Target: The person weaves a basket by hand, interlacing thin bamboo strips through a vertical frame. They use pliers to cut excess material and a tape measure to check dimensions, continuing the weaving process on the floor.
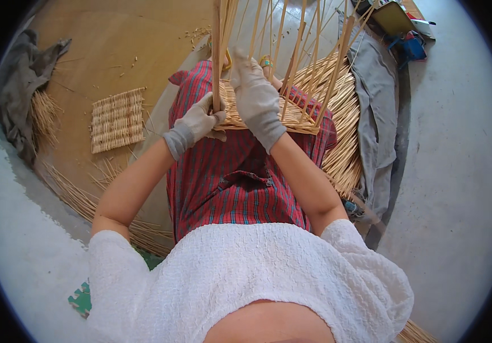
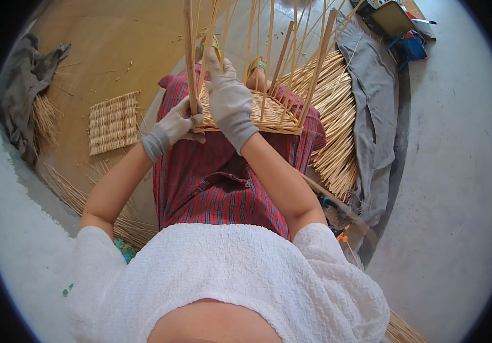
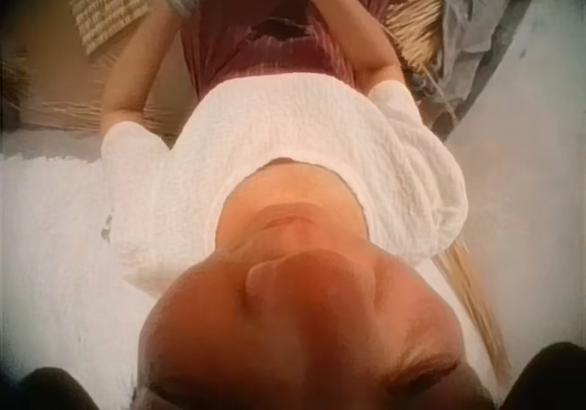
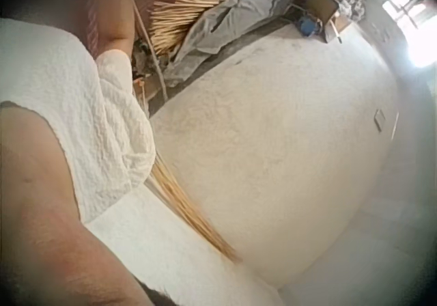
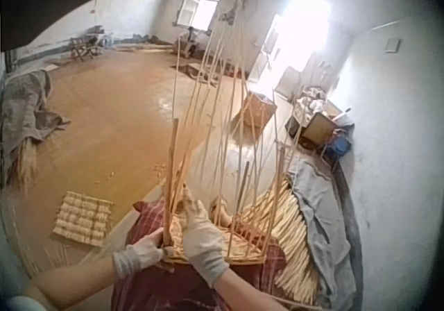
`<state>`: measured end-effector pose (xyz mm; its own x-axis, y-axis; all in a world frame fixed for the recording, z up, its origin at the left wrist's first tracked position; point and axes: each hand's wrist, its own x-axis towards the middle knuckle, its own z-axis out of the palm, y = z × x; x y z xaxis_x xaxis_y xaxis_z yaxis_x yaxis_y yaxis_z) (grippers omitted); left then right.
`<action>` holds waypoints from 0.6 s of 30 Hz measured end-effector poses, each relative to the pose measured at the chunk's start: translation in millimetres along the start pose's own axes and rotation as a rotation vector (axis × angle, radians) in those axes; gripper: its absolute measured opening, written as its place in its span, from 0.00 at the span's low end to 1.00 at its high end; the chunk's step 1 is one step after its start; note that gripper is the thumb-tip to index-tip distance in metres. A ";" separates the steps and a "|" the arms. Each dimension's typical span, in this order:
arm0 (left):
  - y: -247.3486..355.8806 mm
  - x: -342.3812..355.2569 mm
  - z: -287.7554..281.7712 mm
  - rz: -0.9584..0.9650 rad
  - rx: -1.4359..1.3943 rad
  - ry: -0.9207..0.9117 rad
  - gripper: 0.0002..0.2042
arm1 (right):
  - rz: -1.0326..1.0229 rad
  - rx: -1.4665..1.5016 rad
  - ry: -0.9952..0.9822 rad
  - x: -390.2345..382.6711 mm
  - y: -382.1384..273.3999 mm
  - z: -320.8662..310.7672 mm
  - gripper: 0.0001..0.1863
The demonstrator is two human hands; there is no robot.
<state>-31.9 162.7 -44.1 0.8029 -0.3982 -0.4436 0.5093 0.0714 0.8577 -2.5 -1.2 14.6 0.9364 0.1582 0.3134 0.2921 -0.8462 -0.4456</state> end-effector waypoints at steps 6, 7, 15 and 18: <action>17.6 -6.3 4.0 -0.099 -0.002 0.091 0.13 | 0.192 0.154 -0.138 -93.7 34.0 -44.1 0.26; 20.6 -4.7 5.7 -0.120 0.002 0.106 0.12 | 0.276 0.125 -0.219 -106.6 39.9 -44.9 0.25; 15.4 3.3 0.2 -0.142 -0.049 0.026 0.16 | 0.016 -0.224 -0.364 -22.4 -6.3 -104.9 0.20; 17.1 9.4 -6.1 -0.214 -0.009 0.012 0.14 | 0.065 0.097 -0.399 9.7 -2.6 -109.3 0.24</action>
<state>-13.8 165.7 -35.1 0.6798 -0.3939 -0.6187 0.6714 -0.0053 0.7411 -15.5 -53.1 110.5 0.9498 0.3072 -0.0586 0.2294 -0.8119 -0.5368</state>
